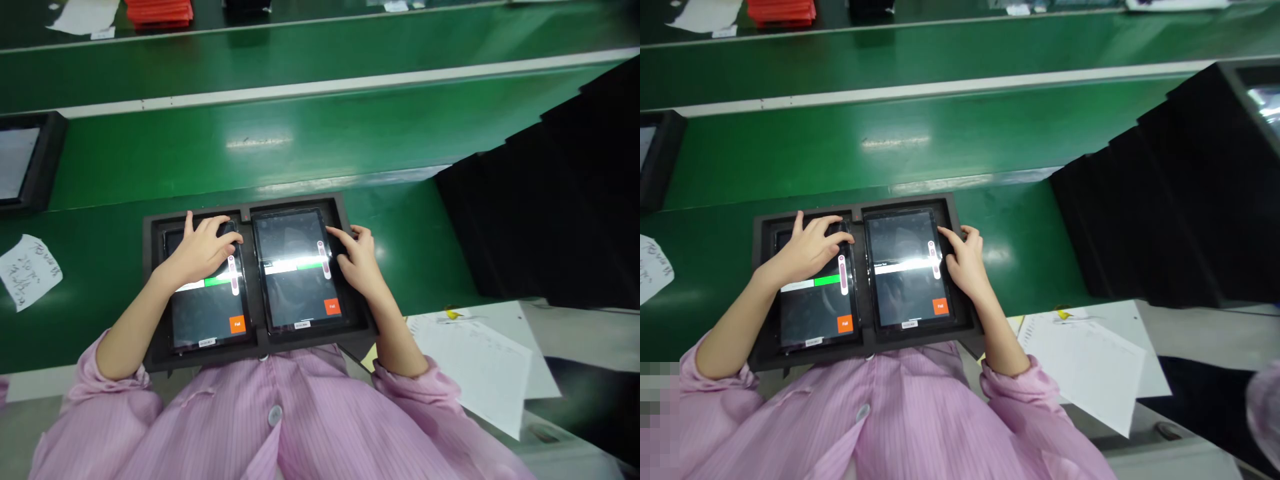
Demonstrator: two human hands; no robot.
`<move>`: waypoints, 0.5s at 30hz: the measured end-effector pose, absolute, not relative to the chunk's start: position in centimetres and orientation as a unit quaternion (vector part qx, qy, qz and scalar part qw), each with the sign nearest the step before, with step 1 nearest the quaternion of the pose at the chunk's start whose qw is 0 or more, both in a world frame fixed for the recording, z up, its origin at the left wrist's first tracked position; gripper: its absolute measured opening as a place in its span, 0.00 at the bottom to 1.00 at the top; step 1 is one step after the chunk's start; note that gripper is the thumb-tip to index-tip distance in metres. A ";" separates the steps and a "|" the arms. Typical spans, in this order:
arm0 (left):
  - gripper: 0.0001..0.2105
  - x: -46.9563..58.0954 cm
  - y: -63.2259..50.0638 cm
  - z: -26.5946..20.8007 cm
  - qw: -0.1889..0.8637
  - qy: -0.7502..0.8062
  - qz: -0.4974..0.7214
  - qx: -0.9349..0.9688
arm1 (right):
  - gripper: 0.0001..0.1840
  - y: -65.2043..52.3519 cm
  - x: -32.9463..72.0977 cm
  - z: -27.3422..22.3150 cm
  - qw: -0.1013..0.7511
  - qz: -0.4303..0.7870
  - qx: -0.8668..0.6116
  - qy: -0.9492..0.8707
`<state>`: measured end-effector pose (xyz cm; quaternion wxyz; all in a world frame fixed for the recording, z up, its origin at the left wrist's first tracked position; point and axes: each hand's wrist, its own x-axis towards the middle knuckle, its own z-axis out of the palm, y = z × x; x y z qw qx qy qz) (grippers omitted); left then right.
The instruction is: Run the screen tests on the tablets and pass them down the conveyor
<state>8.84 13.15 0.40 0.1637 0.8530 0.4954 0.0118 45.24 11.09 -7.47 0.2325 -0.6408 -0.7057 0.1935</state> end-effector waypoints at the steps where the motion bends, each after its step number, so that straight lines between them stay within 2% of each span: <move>1: 0.24 8.6 13.2 0.3 0.173 0.499 0.015 0.849 | 0.37 11.1 45.2 -7.5 0.231 0.193 -0.639 -0.707; 8: 0.23 6.9 14.0 0.3 0.187 0.533 0.038 0.824 | 0.37 11.0 44.9 -7.1 0.213 0.187 -0.640 -0.715; 15: 0.21 2.1 12.5 0.7 0.106 0.652 0.062 0.748 | 0.37 11.0 44.8 -7.1 0.214 0.181 -0.639 -0.717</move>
